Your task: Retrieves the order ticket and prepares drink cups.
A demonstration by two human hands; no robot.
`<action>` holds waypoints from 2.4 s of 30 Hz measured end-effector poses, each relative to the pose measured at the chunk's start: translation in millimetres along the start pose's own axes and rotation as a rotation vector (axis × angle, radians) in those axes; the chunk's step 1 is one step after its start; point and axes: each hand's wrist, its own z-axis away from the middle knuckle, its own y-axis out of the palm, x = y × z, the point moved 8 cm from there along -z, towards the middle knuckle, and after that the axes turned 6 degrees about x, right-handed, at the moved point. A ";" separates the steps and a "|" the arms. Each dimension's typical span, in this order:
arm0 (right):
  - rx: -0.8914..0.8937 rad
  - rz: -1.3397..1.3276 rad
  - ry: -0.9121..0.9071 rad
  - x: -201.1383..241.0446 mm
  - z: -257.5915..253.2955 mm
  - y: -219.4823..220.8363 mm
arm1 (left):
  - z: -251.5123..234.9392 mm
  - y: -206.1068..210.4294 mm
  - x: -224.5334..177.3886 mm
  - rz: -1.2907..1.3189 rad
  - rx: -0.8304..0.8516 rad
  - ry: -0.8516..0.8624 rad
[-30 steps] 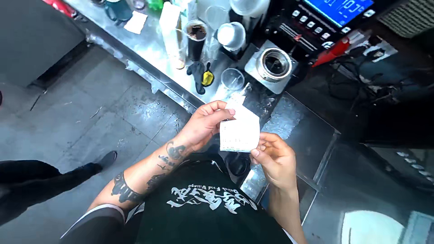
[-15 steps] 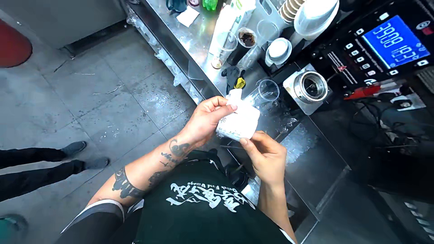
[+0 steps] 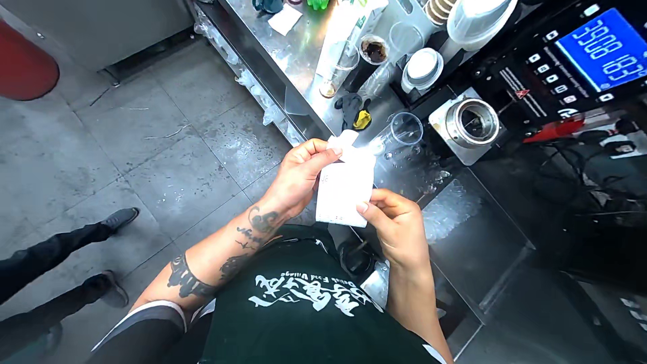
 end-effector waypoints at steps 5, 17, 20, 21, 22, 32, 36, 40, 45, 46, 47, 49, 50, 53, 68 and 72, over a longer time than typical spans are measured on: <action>-0.030 -0.012 0.090 -6.6 9.9 -3.6 | -0.4 -0.7 -6.7 0.028 0.023 0.016; -0.247 0.115 0.097 -18.4 10.5 -15.9 | 24.2 3.4 -3.6 -0.238 0.090 0.126; -0.178 0.090 0.061 -21.7 7.3 -10.3 | 27.8 3.1 3.7 -0.265 0.159 0.130; -0.147 0.050 0.032 -21.8 5.9 -7.7 | 29.6 2.5 5.4 -0.286 0.171 0.133; -0.118 0.014 0.003 -20.9 4.6 -5.1 | 31.8 1.8 6.5 -0.312 0.178 0.140; -0.222 -0.052 -0.096 -1.2 1.8 2.7 | 48.6 -8.4 4.6 -0.438 0.288 0.243; -0.191 -0.025 -0.130 7.7 1.5 5.1 | 44.5 -29.0 12.7 -0.312 0.189 0.169; -0.108 -0.013 -0.169 15.4 -0.8 13.1 | 35.7 -31.5 30.5 -0.221 0.208 -0.083; 0.018 0.029 -0.174 19.8 -3.3 29.5 | 32.9 -23.5 27.1 -0.062 0.249 -0.138; 0.035 0.035 -0.173 19.6 -3.4 31.3 | 31.7 -23.6 22.4 -0.037 0.249 -0.126; 0.052 0.043 -0.173 19.3 -3.8 32.8 | 30.3 -24.2 17.5 -0.020 0.249 -0.115; 0.083 0.055 -0.179 18.8 -4.8 34.5 | 28.1 -25.9 8.1 -0.010 0.257 -0.102; 0.099 0.061 -0.185 18.4 -5.6 35.5 | 27.6 -26.7 3.6 -0.003 0.262 -0.095; 0.133 0.076 -0.185 17.0 -6.9 38.5 | 28.4 -29.4 -8.4 -0.001 0.230 -0.067; 0.206 0.099 -0.180 14.3 -14.1 27.1 | 40.3 -37.7 -58.5 -0.241 0.136 0.183; -0.003 0.243 -0.111 11.9 -21.5 16.5 | 40.7 -34.7 -61.0 -0.282 0.169 0.196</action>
